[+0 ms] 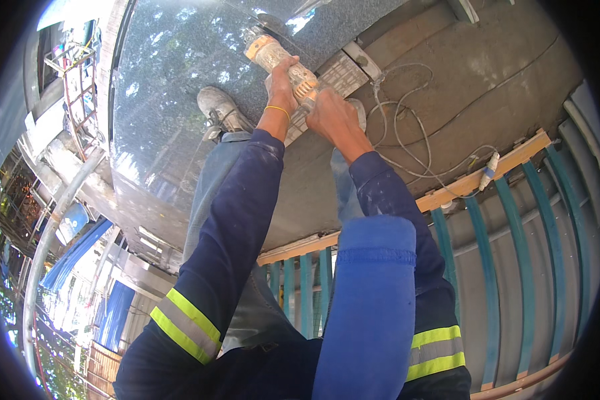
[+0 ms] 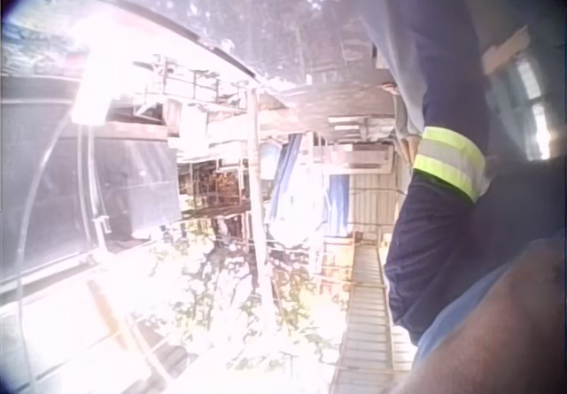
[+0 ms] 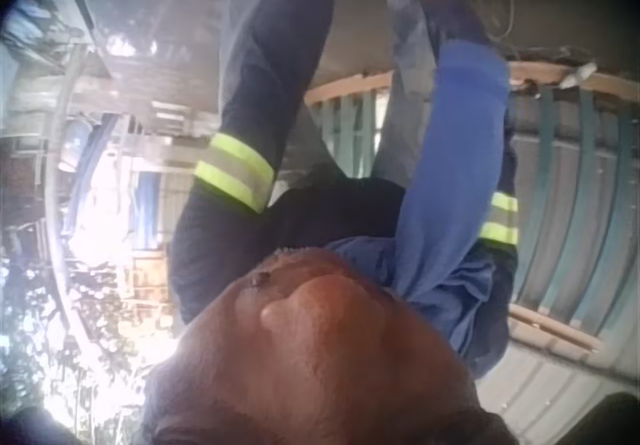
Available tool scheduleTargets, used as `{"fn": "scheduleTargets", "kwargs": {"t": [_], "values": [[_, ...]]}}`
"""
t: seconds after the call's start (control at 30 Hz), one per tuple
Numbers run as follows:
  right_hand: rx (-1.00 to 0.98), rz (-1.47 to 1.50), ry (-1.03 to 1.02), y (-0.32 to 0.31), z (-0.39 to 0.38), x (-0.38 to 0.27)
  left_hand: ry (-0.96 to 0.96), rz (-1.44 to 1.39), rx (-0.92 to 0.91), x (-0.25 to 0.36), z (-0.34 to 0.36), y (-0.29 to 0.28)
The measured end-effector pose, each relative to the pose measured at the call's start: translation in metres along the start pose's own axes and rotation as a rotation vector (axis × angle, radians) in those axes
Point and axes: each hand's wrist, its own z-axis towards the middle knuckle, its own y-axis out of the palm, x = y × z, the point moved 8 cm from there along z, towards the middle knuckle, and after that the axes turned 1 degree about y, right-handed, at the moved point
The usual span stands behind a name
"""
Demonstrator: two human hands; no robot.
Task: The person uses a handheld power tool to cut a large stone slab resting on wooden supports. The person moves the tool along the slab's surface, generating dust as the cut progresses.
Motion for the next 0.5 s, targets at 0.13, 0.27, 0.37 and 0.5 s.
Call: {"fn": "scheduleTargets", "kwargs": {"t": [0.13, 0.27, 0.37, 0.5], "values": [[-0.006, -0.034, -0.004, -0.003, 0.004, -0.002, -0.026, -0.028, -0.010, 0.007, -0.007, 0.007], [0.037, -0.018, -0.023, -0.002, -0.001, -0.003, -0.001, -0.005, 0.007, 0.004, -0.008, 0.003], [0.005, -0.014, -0.017, -0.003, 0.002, -0.003, -0.011, -0.007, 0.011, 0.006, -0.005, 0.004], [0.012, -0.006, -0.023, -0.004, 0.006, -0.006, -0.041, -0.016, 0.001, 0.007, 0.001, 0.003]]}}
